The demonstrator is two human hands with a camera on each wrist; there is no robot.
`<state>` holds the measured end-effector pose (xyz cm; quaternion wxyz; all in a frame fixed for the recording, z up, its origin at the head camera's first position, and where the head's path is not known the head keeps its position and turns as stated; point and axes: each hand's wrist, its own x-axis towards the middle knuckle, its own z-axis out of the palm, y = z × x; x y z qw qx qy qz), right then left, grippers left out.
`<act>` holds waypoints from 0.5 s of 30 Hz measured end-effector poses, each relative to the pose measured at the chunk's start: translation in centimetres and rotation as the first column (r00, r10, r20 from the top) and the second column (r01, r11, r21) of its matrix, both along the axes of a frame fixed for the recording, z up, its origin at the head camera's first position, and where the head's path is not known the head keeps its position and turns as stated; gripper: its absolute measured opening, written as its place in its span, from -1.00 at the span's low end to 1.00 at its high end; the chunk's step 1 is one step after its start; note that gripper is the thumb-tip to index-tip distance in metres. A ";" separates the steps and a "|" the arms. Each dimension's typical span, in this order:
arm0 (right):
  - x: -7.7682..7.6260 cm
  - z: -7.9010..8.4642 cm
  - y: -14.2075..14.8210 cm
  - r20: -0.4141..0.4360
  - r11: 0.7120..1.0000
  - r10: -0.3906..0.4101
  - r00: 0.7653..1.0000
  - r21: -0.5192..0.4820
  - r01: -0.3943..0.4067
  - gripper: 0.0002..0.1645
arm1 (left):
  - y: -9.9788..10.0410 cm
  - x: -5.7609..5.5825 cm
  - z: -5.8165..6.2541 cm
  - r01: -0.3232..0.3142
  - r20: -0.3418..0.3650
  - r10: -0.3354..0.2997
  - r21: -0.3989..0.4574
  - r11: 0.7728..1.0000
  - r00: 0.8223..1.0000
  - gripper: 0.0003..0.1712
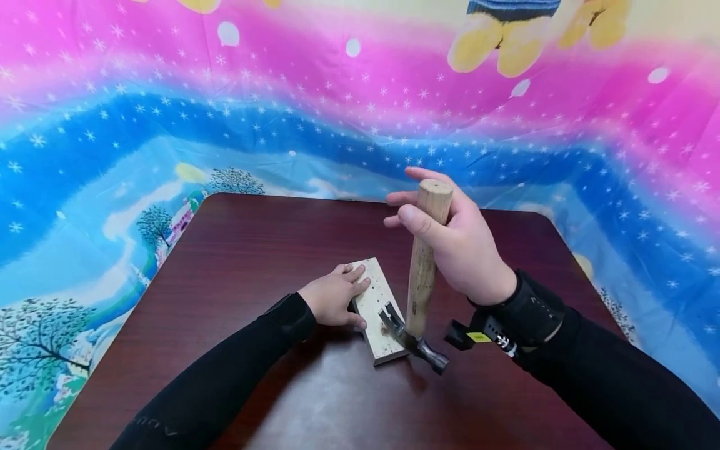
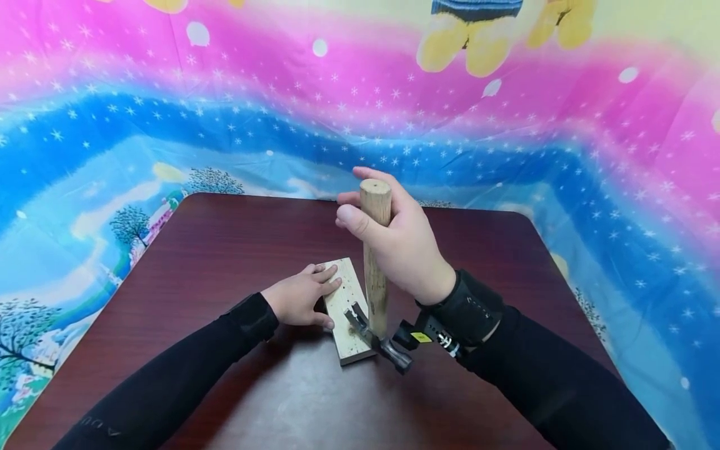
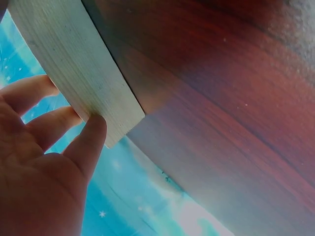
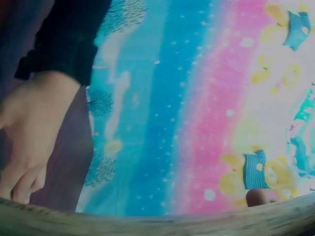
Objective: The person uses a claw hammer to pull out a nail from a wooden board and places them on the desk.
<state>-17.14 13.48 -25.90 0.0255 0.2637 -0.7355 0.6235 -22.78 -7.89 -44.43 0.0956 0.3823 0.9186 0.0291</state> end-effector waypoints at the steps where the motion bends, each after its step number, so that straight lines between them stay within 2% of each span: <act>1: 0.0 0.1 0.0 -0.002 1.000 -0.017 1.000 0.022 0.017 -0.48 | 0.0 0.0 0.0 0.001 -0.002 -0.001 -0.001 1.000 1.000 0.10; 3: 0.1 0.1 -0.2 -0.004 0.998 -0.048 0.999 0.030 0.048 -0.68 | -0.1 0.0 -0.1 0.002 -0.004 -0.002 -0.005 1.000 1.000 0.10; 5: 0.2 -0.1 -0.4 -0.014 0.997 -0.073 0.997 0.011 0.073 -0.74 | -0.1 0.0 -0.2 0.005 -0.009 -0.005 -0.005 1.000 1.000 0.09; 9: 0.2 -0.7 -1.0 -0.059 0.992 -0.096 0.994 -0.088 0.091 -0.64 | 0.0 0.0 -0.2 -0.011 -0.004 0.011 0.007 1.000 1.000 0.09; 15: 0.4 -1.1 -0.8 -0.080 0.984 -0.110 0.991 -0.152 0.097 -0.58 | -0.1 0.0 -0.2 -0.014 -0.008 0.014 0.014 1.000 1.000 0.09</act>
